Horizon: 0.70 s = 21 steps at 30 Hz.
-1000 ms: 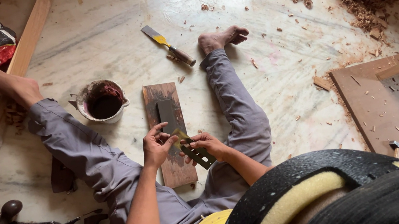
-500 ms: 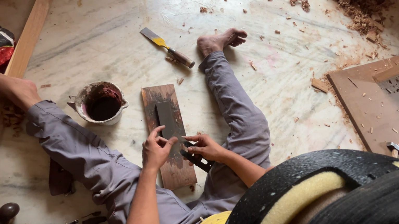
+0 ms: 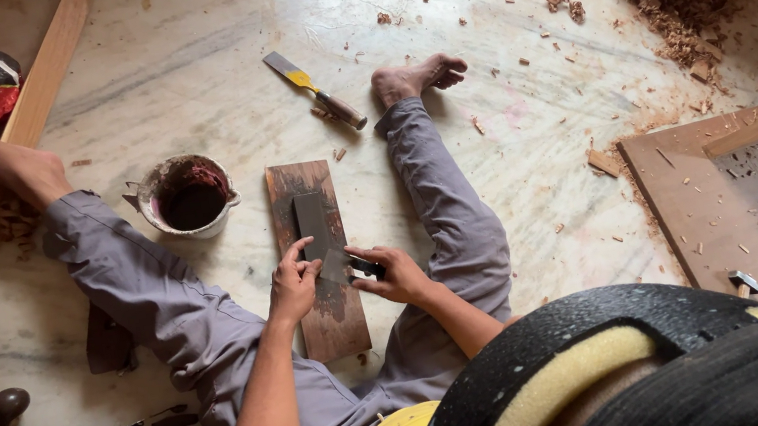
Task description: Sharpening a small metal blade on a whetstone.
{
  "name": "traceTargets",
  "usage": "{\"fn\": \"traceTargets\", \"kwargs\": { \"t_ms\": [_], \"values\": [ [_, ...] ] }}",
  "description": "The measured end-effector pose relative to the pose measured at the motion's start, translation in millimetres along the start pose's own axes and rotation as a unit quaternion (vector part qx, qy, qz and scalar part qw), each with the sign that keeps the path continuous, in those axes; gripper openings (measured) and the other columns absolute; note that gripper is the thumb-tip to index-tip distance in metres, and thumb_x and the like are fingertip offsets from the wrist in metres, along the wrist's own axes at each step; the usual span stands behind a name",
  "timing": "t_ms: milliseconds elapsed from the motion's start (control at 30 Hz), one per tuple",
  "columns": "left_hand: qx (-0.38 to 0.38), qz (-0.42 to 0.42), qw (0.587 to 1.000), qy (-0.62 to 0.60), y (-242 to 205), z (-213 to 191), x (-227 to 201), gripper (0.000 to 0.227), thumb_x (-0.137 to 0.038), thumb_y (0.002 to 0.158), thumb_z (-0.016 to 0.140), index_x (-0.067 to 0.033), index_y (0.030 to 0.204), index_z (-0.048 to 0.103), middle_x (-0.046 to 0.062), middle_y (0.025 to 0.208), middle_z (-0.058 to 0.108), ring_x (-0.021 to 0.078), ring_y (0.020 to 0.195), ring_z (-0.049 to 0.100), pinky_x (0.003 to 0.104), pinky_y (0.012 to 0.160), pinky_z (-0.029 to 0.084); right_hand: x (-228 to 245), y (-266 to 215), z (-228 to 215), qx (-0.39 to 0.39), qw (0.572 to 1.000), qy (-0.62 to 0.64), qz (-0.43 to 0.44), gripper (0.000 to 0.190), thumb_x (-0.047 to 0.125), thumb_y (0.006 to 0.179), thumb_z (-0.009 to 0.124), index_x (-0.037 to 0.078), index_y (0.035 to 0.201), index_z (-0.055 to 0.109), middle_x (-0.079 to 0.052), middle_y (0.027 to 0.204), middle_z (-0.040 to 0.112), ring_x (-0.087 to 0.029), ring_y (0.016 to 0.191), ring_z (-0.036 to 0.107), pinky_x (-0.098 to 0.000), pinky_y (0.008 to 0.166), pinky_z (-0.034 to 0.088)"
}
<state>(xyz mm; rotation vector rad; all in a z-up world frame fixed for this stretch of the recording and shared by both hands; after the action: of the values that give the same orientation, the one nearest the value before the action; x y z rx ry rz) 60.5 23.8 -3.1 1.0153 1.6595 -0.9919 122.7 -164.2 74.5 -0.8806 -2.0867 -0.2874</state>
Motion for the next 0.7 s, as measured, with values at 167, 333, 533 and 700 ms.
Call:
{"fn": "traceTargets", "kwargs": {
  "t_ms": [167, 333, 533, 700],
  "values": [
    [0.031, -0.016, 0.999, 0.033, -10, -7, -33, 0.062, -0.019, 0.089, 0.078, -0.0134, 0.144, 0.05, 0.005, 0.078, 0.077, 0.014, 0.064, 0.066, 0.028, 0.066, 0.051, 17, -2, -2, -0.009, 0.994, -0.097, -0.048, 0.08, 0.031, 0.07, 0.093, 0.024, 0.143, 0.06, -0.01, 0.096, 0.067, -0.025, 0.085, 0.066, -0.0377, 0.078, 0.054],
    [0.061, -0.024, 0.998, 0.007, -10, -4, -28, 0.07, -0.013, 0.087, 0.074, -0.0164, 0.15, 0.045, 0.002, 0.086, 0.079, 0.0117, 0.071, 0.069, 0.028, 0.07, 0.054, 13, -2, -2, -0.005, 0.993, -0.113, -0.045, 0.084, 0.024, 0.066, 0.093, 0.028, 0.144, 0.061, -0.008, 0.098, 0.066, -0.025, 0.087, 0.067, -0.0377, 0.079, 0.056],
    [0.069, -0.02, 0.997, -0.03, -7, -1, -15, 0.07, -0.013, 0.089, 0.069, -0.0163, 0.154, 0.042, 0.006, 0.085, 0.078, 0.0111, 0.072, 0.067, 0.029, 0.071, 0.054, 7, -1, -7, -0.021, 0.991, -0.132, -0.025, 0.08, 0.015, 0.068, 0.089, 0.031, 0.142, 0.063, -0.007, 0.098, 0.066, -0.024, 0.086, 0.069, -0.0377, 0.078, 0.058],
    [0.034, 0.008, 0.998, 0.046, -9, -4, -28, 0.074, -0.029, 0.084, 0.08, -0.0112, 0.147, 0.046, 0.007, 0.076, 0.078, 0.0141, 0.066, 0.071, 0.03, 0.068, 0.055, 14, -4, -4, -0.029, 0.986, -0.152, -0.06, 0.079, 0.01, 0.068, 0.085, 0.032, 0.141, 0.063, -0.007, 0.101, 0.068, -0.026, 0.089, 0.07, -0.0378, 0.078, 0.058]
  ]
}}
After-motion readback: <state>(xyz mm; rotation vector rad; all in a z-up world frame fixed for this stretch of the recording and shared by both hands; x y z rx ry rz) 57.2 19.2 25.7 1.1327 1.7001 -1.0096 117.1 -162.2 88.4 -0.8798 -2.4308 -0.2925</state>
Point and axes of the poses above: each hand's wrist, its own y-axis towards the middle knuckle, its own z-axis out of the palm, x = y × z, the point moved 7 cm from there along y, towards the middle knuckle
